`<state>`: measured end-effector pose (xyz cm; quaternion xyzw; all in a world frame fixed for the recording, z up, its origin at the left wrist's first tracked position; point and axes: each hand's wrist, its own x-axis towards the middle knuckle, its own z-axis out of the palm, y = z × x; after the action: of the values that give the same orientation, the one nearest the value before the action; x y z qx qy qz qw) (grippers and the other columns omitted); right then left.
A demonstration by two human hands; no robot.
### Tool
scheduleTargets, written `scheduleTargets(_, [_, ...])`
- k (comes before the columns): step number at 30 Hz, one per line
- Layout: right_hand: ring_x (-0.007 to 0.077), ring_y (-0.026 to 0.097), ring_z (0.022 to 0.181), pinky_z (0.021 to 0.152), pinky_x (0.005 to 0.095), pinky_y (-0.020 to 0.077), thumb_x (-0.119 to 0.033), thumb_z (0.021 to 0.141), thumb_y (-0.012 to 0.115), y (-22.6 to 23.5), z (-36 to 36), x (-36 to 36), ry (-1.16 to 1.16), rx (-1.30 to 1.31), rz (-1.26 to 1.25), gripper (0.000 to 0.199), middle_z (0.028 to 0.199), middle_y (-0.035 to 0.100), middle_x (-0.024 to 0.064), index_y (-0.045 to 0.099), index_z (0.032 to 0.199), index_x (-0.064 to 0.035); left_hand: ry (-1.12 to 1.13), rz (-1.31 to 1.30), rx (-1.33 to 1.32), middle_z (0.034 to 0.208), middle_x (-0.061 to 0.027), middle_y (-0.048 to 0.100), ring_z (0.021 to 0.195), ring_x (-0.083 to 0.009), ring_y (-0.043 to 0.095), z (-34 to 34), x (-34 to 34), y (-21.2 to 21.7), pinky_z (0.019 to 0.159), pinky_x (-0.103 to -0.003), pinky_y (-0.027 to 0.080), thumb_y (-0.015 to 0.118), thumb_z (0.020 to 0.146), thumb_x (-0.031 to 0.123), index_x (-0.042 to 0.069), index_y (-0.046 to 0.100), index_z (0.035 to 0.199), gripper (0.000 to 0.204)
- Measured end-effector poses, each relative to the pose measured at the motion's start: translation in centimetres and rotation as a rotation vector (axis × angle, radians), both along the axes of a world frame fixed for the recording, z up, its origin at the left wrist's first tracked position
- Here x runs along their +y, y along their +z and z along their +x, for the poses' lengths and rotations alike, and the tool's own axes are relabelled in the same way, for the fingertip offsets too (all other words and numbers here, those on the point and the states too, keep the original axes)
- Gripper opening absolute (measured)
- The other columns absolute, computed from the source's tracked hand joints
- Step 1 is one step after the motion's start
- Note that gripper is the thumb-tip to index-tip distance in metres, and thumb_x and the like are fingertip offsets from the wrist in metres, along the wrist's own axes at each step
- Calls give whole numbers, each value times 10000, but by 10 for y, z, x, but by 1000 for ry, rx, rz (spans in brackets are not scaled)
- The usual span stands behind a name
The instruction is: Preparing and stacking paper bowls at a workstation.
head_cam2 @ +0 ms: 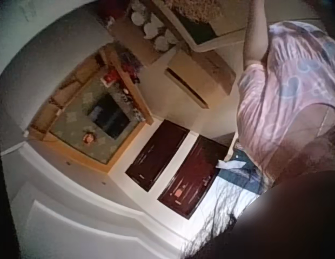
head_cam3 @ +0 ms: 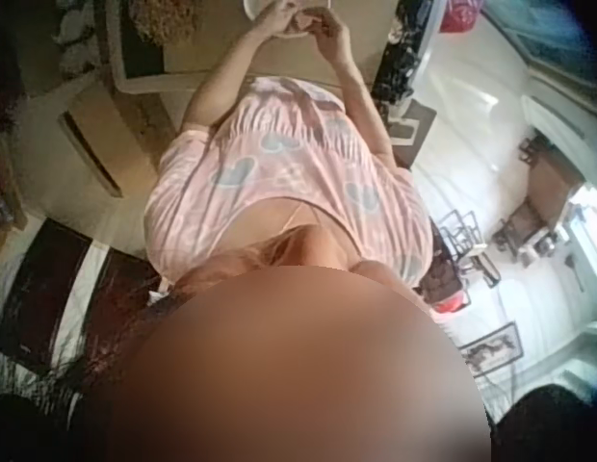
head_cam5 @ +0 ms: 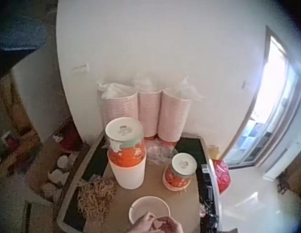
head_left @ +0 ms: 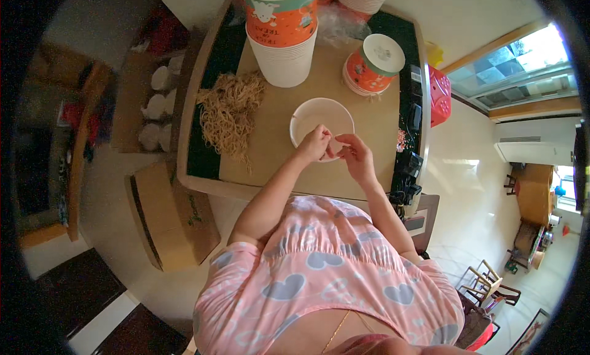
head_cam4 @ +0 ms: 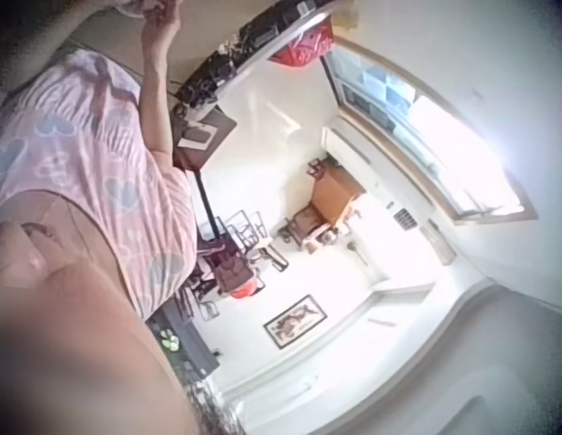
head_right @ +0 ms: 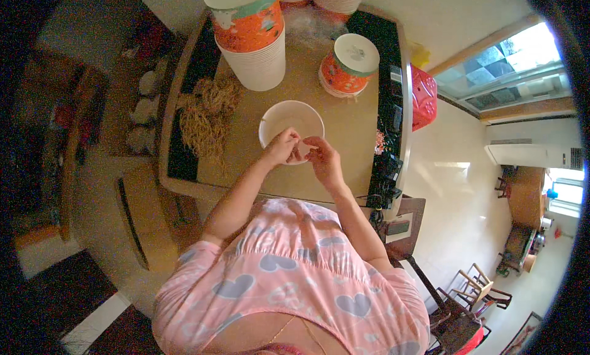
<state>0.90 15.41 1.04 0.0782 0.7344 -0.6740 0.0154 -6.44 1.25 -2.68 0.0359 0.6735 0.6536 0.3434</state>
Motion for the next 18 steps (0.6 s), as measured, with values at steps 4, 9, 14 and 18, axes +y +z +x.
scheduleTargets(4, [101, 564, 717, 638, 251, 463, 63, 800, 516, 4, 3, -2, -72, 17, 190, 167, 830, 602, 73, 559, 942, -15, -37, -170, 95, 682, -115, 583, 642, -192, 632, -1, -4, -6, 540, -333, 477, 476, 870, 125, 23, 480, 879, 103])
scheduleTargets(9, [117, 521, 615, 556, 275, 433, -9, 800, 576, -6, 12, -2, -172, 224, 542, 64, 716, 548, 97, 517, 823, -19, -1, -271, 224, 673, -68, 551, 596, -161, 545, 1, -9, -20, 522, -298, 425, 509, 861, 134, 47, 508, 894, 93])
scheduleTargets(14, [128, 438, 539, 514, 283, 415, -95, 795, 635, -28, 18, -5, -311, 77, 326, 184, 615, 487, 78, 463, 816, -33, 119, -213, 316, 661, 8, 509, 531, -50, 447, 4, -11, -14, 450, -218, 360, 536, 866, 144, 71, 523, 887, 76])
scheduleTargets(18, [123, 414, 539, 514, 280, 413, -97, 793, 640, -43, 11, -2, -412, 2, 127, 210, 603, 485, 77, 445, 826, -28, 50, -142, 118, 652, -48, 556, 557, -118, 535, 4, -11, 12, 496, -268, 429, 515, 861, 132, 33, 513, 895, 104])
